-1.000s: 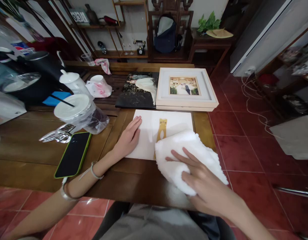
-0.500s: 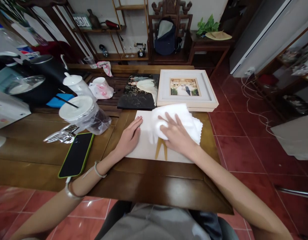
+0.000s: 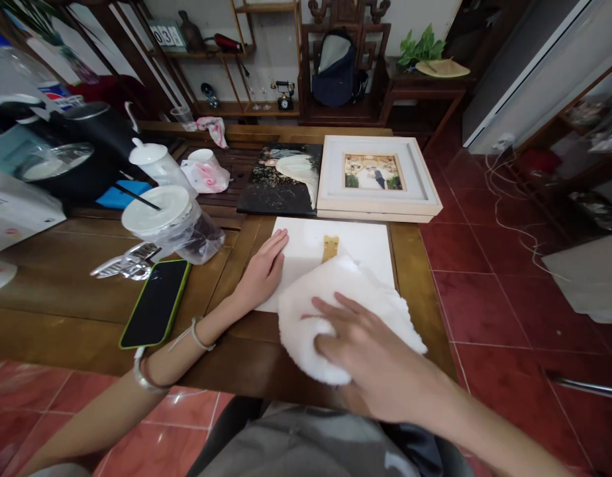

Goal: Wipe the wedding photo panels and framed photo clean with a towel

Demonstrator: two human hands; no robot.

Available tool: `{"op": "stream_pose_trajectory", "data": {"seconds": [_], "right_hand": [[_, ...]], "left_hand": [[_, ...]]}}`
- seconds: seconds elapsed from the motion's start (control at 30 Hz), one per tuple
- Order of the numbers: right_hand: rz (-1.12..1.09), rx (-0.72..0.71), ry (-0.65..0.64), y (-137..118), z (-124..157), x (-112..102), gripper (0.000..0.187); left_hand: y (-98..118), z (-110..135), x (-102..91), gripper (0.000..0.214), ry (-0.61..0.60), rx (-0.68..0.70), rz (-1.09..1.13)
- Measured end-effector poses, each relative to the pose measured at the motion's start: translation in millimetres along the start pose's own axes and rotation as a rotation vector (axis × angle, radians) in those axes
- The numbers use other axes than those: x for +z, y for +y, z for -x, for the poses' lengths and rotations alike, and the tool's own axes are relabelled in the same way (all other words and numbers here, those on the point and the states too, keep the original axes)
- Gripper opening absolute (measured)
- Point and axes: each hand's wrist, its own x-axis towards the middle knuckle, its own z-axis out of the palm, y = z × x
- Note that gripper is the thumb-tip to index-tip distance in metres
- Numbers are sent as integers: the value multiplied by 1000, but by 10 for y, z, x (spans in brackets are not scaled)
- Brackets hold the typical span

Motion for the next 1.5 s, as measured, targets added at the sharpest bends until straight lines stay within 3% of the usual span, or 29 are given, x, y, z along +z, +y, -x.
{"op": "stream_pose_trajectory", "data": {"seconds": [0.17, 0.23, 0.37, 0.5, 0.7, 0.87, 0.93, 1.07, 1.2, 1.37, 1.5], "right_hand": [[142, 281, 338, 400, -244, -208, 10], [289, 314, 413, 550, -491, -194, 17], [419, 273, 255, 654, -961, -39, 40], [448, 270, 173, 562, -1079, 94, 45], [294, 107, -5, 178, -690, 208, 38], [70, -3, -57, -98, -261, 214, 34], [-27, 48, -6, -63, -155, 121, 28], [-213, 328, 234, 232, -184, -125, 12], [32, 369, 378, 495, -517, -159, 15], [190, 212, 208, 445, -880, 60, 32], [193, -57, 3, 286, -836, 163, 28]], "left_hand": [[-10, 4, 6, 43, 0, 0, -7], [-22, 6, 14, 43, 13, 10, -9], [-51, 9, 30, 42, 39, 29, 1], [-59, 12, 34, 42, 40, 36, -1], [-36, 11, 27, 43, 24, 25, -13], [-24, 4, 15, 42, 16, 21, 10], [-18, 2, 10, 43, -1, 13, 3], [-10, 1, 10, 44, 6, 9, 8], [27, 1, 2, 44, 21, -16, 21], [116, 2, -48, 47, 60, -41, 92], [148, 0, -76, 48, 110, -66, 167]]}}
